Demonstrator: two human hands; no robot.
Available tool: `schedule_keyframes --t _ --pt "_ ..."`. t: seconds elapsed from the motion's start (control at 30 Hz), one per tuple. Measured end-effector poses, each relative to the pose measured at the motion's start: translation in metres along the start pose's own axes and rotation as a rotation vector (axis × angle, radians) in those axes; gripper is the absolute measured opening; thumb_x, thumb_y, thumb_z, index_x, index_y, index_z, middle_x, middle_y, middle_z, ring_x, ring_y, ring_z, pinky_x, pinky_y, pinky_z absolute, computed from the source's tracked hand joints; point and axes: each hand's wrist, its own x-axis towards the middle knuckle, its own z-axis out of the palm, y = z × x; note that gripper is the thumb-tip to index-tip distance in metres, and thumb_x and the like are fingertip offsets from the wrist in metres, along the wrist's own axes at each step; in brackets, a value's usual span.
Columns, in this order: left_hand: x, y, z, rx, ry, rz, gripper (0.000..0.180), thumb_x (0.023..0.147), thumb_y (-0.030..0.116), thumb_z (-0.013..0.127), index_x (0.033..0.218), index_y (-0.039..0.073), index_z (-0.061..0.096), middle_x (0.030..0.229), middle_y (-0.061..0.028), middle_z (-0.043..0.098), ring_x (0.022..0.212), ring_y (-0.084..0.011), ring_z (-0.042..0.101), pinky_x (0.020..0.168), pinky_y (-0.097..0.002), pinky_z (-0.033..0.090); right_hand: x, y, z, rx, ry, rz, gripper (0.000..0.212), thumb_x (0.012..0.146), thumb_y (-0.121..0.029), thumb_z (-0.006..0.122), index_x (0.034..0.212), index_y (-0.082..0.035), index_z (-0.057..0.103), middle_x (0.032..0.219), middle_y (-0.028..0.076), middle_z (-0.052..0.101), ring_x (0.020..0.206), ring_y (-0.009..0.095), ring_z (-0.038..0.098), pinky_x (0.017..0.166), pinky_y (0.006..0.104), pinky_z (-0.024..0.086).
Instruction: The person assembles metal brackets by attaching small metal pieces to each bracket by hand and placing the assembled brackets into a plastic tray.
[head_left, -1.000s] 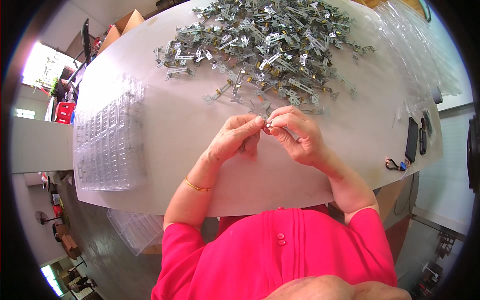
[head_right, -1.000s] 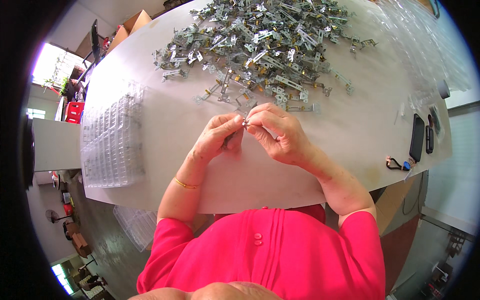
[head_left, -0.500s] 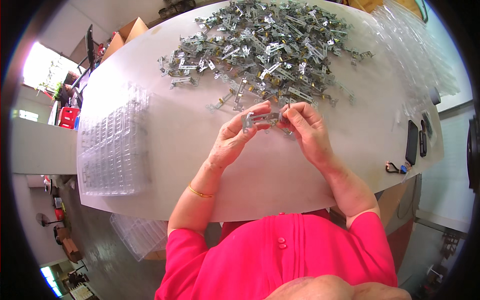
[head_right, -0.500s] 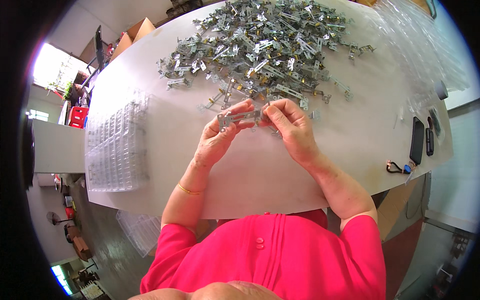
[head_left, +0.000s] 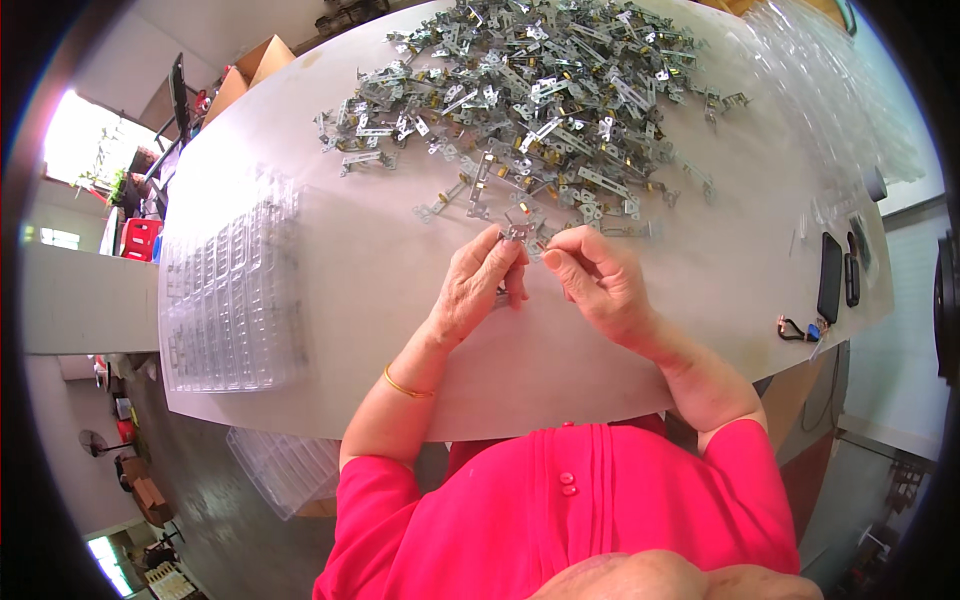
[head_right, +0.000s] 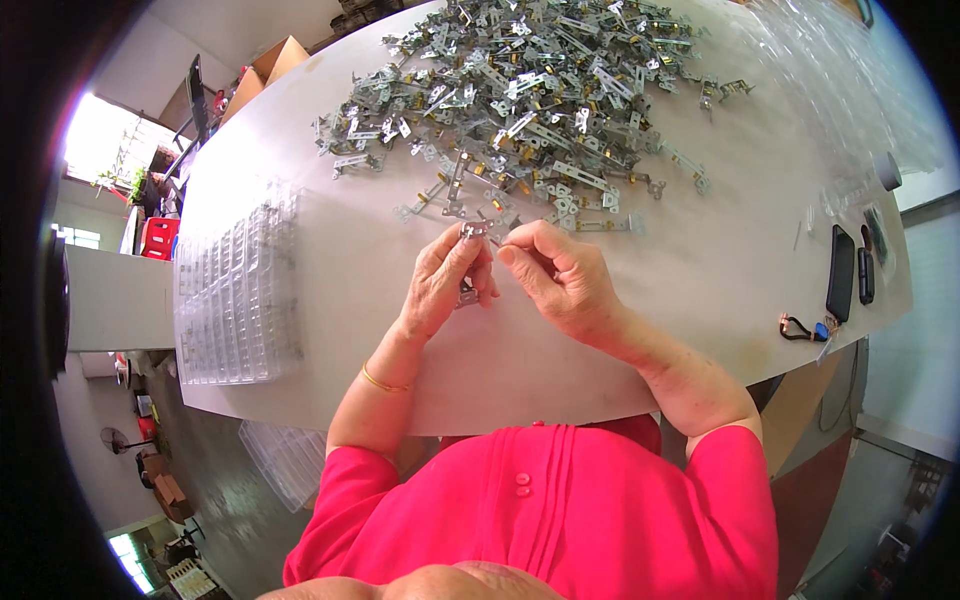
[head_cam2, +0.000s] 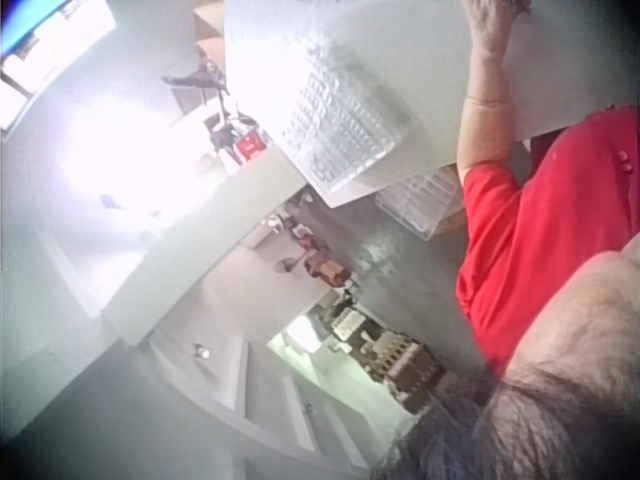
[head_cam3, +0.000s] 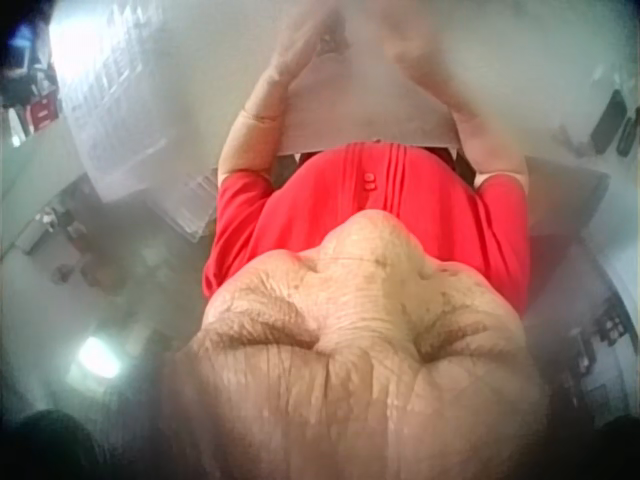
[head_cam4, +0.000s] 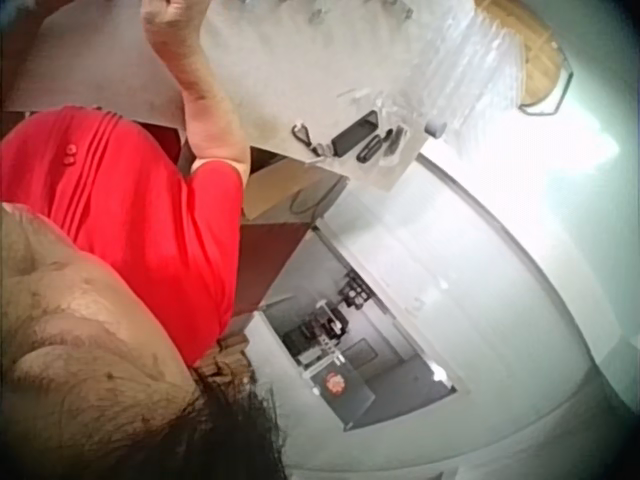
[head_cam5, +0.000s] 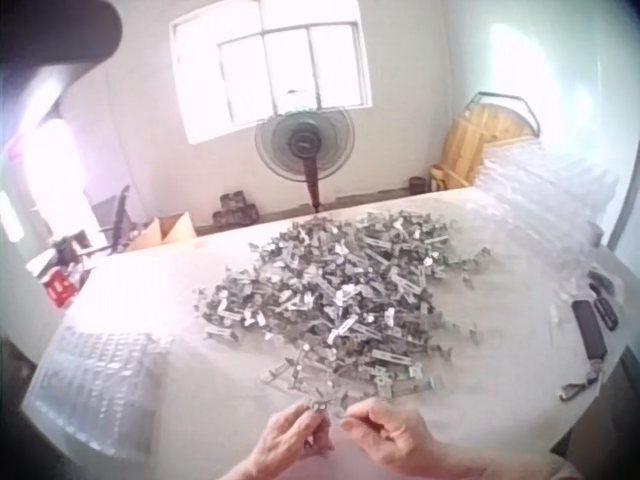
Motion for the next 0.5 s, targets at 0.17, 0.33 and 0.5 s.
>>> schedule_keyframes --t 0.17,0.33,0.5 --pt "-0.0004 0.0038 0.0019 0.249 0.023 0.030 0.029 0.106 0.025 0.047 0.093 0.002 0.057 0.068 -0.0033 0.053 0.056 -0.0124 0.053 0.054 -0.0279 0.046 -0.0006 0.0013 0.0029 -0.006 0.014 -0.018 0.006 0.100 -0.010 0.063 0.099 -0.004 0.062 0.070 -0.005 0.054 0.061 0.001 0.043 0.053 0.0209 0.037" --pt "-0.0014 -0.0024 0.0007 0.371 0.028 0.110 0.028 0.106 0.025 0.047 0.091 0.002 0.056 0.069 -0.0021 0.053 0.057 -0.0097 0.050 0.052 -0.0267 0.044 -0.0001 0.0008 0.0019 -0.029 0.012 0.013 0.007 0.100 -0.010 0.063 0.099 -0.004 0.061 0.069 -0.005 0.052 0.061 0.001 0.042 0.053 0.0216 0.036" --pt "0.0010 -0.0052 0.0017 0.522 0.095 0.206 0.027 0.106 0.024 0.047 0.091 0.002 0.055 0.067 -0.0018 0.052 0.056 -0.0093 0.048 0.052 -0.0284 0.042 0.0003 0.0025 0.0027 -0.073 0.038 -0.004 0.008 0.099 -0.011 0.065 0.098 -0.004 0.061 0.067 -0.005 0.050 0.060 0.002 0.039 0.052 0.0227 0.035"
